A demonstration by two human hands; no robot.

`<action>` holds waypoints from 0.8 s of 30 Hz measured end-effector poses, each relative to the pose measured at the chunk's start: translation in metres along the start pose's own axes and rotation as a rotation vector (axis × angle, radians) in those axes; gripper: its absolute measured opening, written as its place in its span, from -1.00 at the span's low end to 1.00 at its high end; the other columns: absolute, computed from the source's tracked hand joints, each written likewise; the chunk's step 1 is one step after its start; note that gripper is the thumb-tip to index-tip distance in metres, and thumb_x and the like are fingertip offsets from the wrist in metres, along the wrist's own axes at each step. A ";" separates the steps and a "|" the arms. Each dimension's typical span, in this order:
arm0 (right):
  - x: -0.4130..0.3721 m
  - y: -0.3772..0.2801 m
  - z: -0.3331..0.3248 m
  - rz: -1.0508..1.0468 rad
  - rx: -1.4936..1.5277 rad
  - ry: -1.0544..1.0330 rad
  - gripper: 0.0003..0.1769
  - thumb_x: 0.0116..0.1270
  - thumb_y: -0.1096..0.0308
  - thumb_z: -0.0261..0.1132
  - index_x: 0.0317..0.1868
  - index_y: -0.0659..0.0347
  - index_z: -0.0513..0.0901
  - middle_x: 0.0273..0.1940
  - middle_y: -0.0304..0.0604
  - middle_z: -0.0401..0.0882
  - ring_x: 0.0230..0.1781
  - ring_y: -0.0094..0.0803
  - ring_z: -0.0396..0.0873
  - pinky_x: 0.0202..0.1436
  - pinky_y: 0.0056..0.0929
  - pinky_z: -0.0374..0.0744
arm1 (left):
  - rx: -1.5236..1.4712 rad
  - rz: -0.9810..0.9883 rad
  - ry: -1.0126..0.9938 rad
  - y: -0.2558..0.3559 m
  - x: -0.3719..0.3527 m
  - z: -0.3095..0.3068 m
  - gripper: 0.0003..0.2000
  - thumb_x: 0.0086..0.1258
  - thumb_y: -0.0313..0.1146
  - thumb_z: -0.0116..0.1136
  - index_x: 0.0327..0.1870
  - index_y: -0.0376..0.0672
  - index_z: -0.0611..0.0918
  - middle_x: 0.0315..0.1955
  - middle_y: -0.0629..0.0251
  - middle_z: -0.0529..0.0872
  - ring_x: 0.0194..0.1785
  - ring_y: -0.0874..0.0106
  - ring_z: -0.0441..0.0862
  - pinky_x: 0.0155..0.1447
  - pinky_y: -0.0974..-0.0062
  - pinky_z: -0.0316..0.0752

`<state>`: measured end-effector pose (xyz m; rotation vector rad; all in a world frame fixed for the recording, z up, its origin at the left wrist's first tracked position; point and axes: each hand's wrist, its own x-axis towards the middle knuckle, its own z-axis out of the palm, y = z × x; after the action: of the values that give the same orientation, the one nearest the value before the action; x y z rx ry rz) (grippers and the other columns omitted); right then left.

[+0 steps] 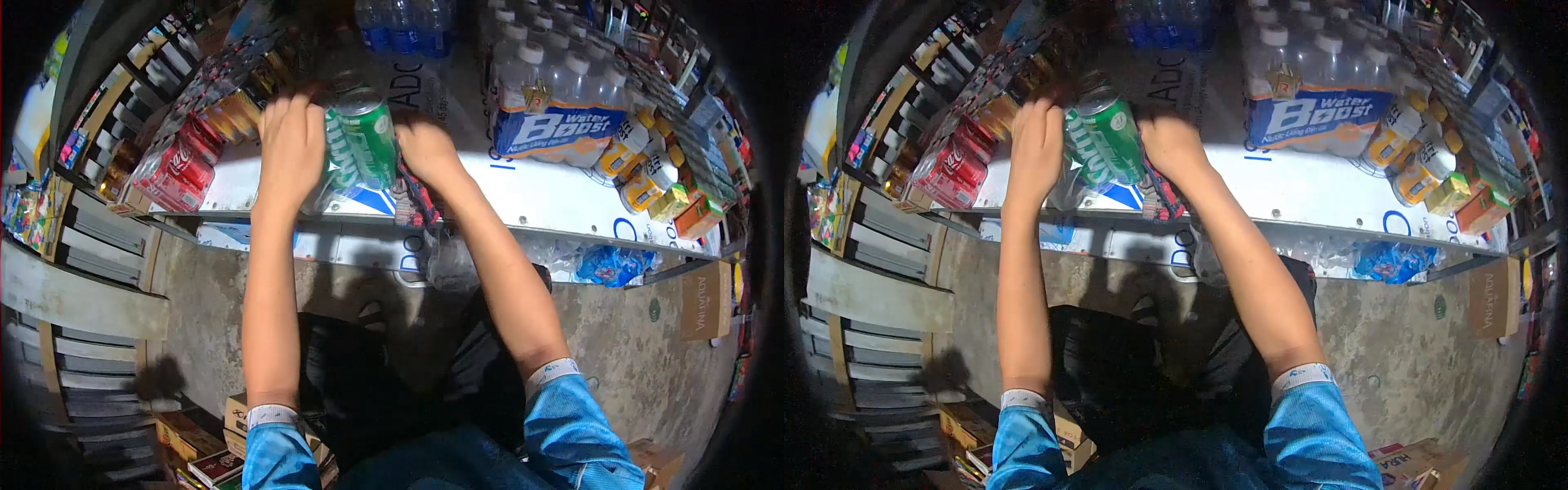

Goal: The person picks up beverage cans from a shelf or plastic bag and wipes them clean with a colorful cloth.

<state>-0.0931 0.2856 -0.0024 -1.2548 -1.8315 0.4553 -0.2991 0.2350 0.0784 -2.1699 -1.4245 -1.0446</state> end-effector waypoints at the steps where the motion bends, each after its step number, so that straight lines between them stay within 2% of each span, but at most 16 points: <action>1: 0.003 0.004 0.000 -0.027 0.013 -0.057 -0.57 0.52 0.15 0.07 0.04 0.31 0.71 0.06 0.33 0.70 0.07 0.31 0.66 0.21 0.11 0.60 | 0.023 -0.021 -0.031 0.012 0.004 -0.002 -0.71 0.63 -0.29 -0.11 -0.07 -0.31 0.63 -0.15 -0.12 0.67 -0.04 -0.13 0.57 0.17 0.01 0.43; 2: 0.006 0.009 -0.001 -0.057 0.022 -0.115 -0.50 0.50 0.08 0.08 0.15 0.29 0.69 0.13 0.30 0.69 0.16 0.29 0.64 0.27 0.04 0.57 | 0.044 -0.044 -0.058 0.025 0.008 -0.005 -0.69 0.64 -0.28 -0.12 -0.04 -0.31 0.64 -0.15 -0.13 0.68 -0.03 -0.14 0.58 0.17 -0.02 0.44; 3: 0.009 0.011 -0.003 -0.051 0.031 -0.111 -0.50 0.50 0.08 0.08 0.15 0.29 0.69 0.13 0.30 0.69 0.16 0.29 0.64 0.27 0.04 0.57 | 0.139 -0.001 -0.194 0.038 0.014 -0.011 -0.51 0.66 -0.04 -0.09 0.05 -0.37 0.69 -0.07 -0.23 0.72 0.06 -0.19 0.61 0.23 -0.04 0.46; 4: 0.011 0.011 -0.004 -0.026 0.025 -0.157 -0.51 0.50 0.10 0.09 0.17 0.27 0.68 0.14 0.28 0.69 0.17 0.27 0.64 0.27 0.03 0.57 | 0.144 0.004 -0.203 0.049 0.021 -0.011 -0.51 0.66 -0.04 -0.09 0.05 -0.37 0.69 -0.07 -0.23 0.72 0.06 -0.19 0.61 0.23 -0.04 0.46; 6: 0.008 0.007 -0.004 0.004 0.031 -0.201 -0.52 0.51 0.11 0.09 0.20 0.25 0.68 0.14 0.27 0.70 0.19 0.26 0.63 0.28 0.02 0.57 | 0.272 -0.355 -0.378 0.068 0.035 -0.006 -0.24 0.54 0.30 -0.02 0.10 -0.42 0.72 0.04 -0.36 0.72 0.16 -0.25 0.62 0.32 -0.03 0.46; 7: 0.007 -0.001 -0.007 0.016 0.181 -0.049 -0.56 0.50 0.16 0.12 0.19 0.26 0.68 0.13 0.25 0.71 0.19 0.25 0.64 0.28 -0.01 0.57 | 0.271 -0.423 -0.389 0.079 0.043 -0.007 -0.07 0.38 0.51 0.00 0.07 -0.43 0.75 0.07 -0.45 0.71 0.24 -0.30 0.61 0.40 -0.04 0.43; 8: 0.007 -0.008 -0.012 0.028 0.327 0.106 -0.59 0.50 0.21 0.14 0.18 0.26 0.68 0.12 0.24 0.71 0.19 0.23 0.65 0.27 -0.03 0.58 | 0.277 -0.417 -0.395 0.079 0.046 -0.003 -0.07 0.38 0.51 0.00 0.07 -0.43 0.75 0.07 -0.45 0.71 0.24 -0.30 0.61 0.40 -0.04 0.43; 9: 0.012 -0.016 -0.020 0.035 0.472 0.152 -0.62 0.45 0.30 0.19 0.18 0.26 0.69 0.12 0.23 0.72 0.18 0.18 0.67 0.26 -0.09 0.59 | 0.295 -0.423 -0.420 0.077 0.049 0.001 -0.10 0.38 0.47 0.03 0.12 -0.42 0.73 0.06 -0.45 0.72 0.24 -0.32 0.61 0.41 -0.07 0.42; 12: 0.015 -0.002 -0.012 -0.051 0.661 0.085 -0.59 0.44 0.26 0.23 0.20 0.23 0.69 0.14 0.25 0.71 0.15 0.17 0.69 0.23 -0.13 0.61 | 0.308 -0.417 -0.433 0.069 0.048 0.003 -0.15 0.36 0.39 0.10 0.24 -0.36 0.68 0.06 -0.44 0.73 0.25 -0.33 0.62 0.41 -0.10 0.42; 14: 0.012 0.015 -0.001 -0.096 0.563 0.106 -0.58 0.43 0.22 0.28 0.20 0.24 0.70 0.07 0.21 0.75 0.10 0.07 0.73 0.19 -0.17 0.63 | 0.298 -0.404 -0.421 0.058 0.045 0.003 -0.17 0.36 0.35 0.13 0.32 -0.32 0.65 0.07 -0.43 0.73 0.24 -0.32 0.63 0.40 -0.10 0.42; 16: 0.009 0.015 -0.004 -0.020 0.060 -0.195 -0.59 0.42 0.20 0.31 0.15 0.26 0.74 -0.01 0.12 0.80 0.04 -0.05 0.76 0.15 -0.22 0.65 | 0.140 -0.279 -0.333 0.043 0.042 0.000 -0.21 0.35 0.27 0.18 0.41 -0.21 0.59 0.08 -0.38 0.73 0.23 -0.26 0.66 0.38 -0.07 0.46; 17: 0.008 0.009 -0.005 -0.003 0.115 -0.132 -0.58 0.42 0.14 0.33 0.11 0.27 0.77 -0.04 0.06 0.82 0.01 -0.13 0.78 0.14 -0.26 0.65 | 0.075 -0.259 -0.314 0.037 0.041 -0.001 -0.30 0.38 0.16 0.23 0.41 -0.17 0.60 0.10 -0.30 0.74 0.22 -0.22 0.67 0.36 -0.01 0.50; 18: 0.009 -0.001 -0.012 -0.002 0.115 -0.132 -0.58 0.42 0.14 0.33 0.11 0.27 0.77 -0.04 0.06 0.82 0.01 -0.13 0.78 0.14 -0.26 0.65 | 0.074 -0.259 -0.316 0.031 0.041 -0.003 -0.30 0.38 0.16 0.23 0.41 -0.17 0.60 0.10 -0.30 0.74 0.22 -0.22 0.67 0.36 -0.01 0.50; 20: 0.010 -0.018 -0.026 -0.088 0.731 -0.034 -0.54 0.41 0.06 0.36 0.10 0.24 0.79 -0.03 0.07 0.82 0.00 -0.11 0.79 0.13 -0.25 0.65 | -0.048 -0.213 -0.370 0.019 0.041 -0.008 -0.34 0.39 0.07 0.26 0.40 -0.19 0.60 0.16 -0.27 0.72 0.25 -0.22 0.65 0.38 0.07 0.50; 22: 0.002 -0.013 -0.026 -0.042 0.658 -0.130 -0.54 0.41 0.04 0.37 0.09 0.25 0.79 -0.05 0.10 0.82 0.00 -0.11 0.80 0.14 -0.27 0.65 | -0.080 -0.225 -0.411 0.019 0.042 -0.016 -0.34 0.38 0.01 0.29 0.40 -0.26 0.58 0.23 -0.24 0.69 0.30 -0.16 0.64 0.40 0.14 0.49; 24: -0.006 -0.008 -0.018 -0.037 0.414 -0.225 -0.57 0.42 0.08 0.36 0.06 0.28 0.80 -0.06 0.10 0.82 -0.01 -0.11 0.80 0.16 -0.29 0.64 | -0.212 -0.217 -0.461 0.005 0.044 -0.016 -0.32 0.38 0.00 0.29 0.41 -0.30 0.57 0.24 -0.20 0.70 0.33 -0.04 0.65 0.43 0.21 0.46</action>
<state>-0.0821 0.2745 0.0108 -0.9129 -1.8169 0.9334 -0.2912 0.2510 0.1219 -2.5753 -1.8570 -0.8246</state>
